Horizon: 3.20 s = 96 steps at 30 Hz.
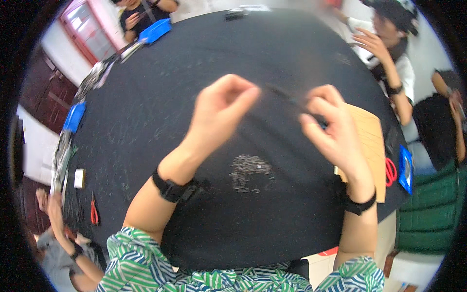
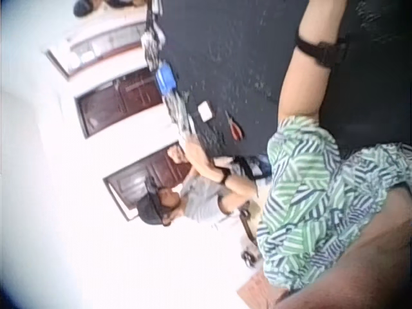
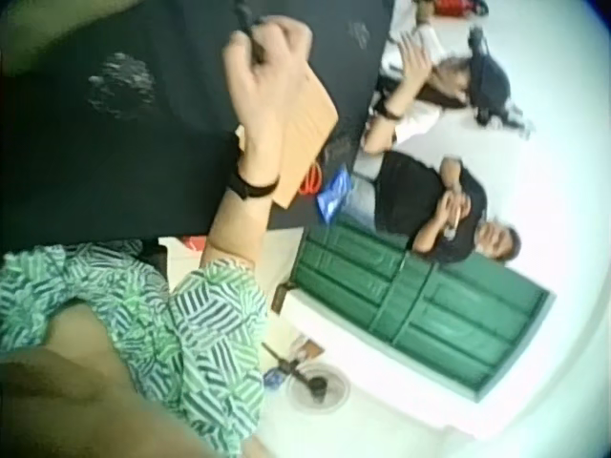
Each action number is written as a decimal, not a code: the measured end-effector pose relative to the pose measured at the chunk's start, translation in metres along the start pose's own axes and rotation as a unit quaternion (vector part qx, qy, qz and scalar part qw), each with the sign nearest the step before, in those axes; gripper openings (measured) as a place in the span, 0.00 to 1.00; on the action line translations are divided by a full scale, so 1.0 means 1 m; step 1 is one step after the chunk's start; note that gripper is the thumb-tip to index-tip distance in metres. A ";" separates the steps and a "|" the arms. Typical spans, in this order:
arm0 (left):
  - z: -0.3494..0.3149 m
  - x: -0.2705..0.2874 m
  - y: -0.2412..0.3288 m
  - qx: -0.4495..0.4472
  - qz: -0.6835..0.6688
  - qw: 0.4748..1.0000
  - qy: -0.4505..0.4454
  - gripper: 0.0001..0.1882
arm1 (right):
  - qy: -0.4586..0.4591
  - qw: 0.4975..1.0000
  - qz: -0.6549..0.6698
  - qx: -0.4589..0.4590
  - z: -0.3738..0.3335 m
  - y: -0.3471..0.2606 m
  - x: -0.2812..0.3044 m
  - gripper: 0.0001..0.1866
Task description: The person threads a length of thin green line through a series of small metal rings and clips by hand, occasionally using pliers to secure the components.
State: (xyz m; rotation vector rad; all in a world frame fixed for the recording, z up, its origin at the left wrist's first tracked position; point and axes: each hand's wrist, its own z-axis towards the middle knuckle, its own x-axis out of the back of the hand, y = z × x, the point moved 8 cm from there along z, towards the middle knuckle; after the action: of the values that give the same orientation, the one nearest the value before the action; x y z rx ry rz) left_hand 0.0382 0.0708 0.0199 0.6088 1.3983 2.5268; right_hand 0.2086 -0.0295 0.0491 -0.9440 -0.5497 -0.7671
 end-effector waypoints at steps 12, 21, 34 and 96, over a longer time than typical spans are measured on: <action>0.002 0.000 0.002 0.070 0.012 0.997 -0.016 0.08 | 0.019 0.995 -0.086 0.052 -0.002 -0.017 0.003 0.12; 0.002 0.000 0.002 0.030 -0.001 1.000 0.006 0.08 | 0.024 0.993 -0.102 0.059 -0.003 -0.018 -0.001 0.11; 0.005 0.004 0.004 -0.026 0.086 0.995 0.037 0.07 | 0.105 0.987 -0.114 -0.037 -0.007 0.022 0.014 0.13; 0.003 0.025 0.074 -0.162 0.115 0.979 0.042 0.04 | -0.116 0.873 0.447 -0.154 0.040 -0.026 -0.039 0.15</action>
State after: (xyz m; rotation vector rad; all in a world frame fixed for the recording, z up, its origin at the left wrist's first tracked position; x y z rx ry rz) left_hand 0.0190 0.0423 0.0901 0.6367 0.9504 2.9080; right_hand 0.1603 0.0083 0.0539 -1.4406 -0.1372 0.1136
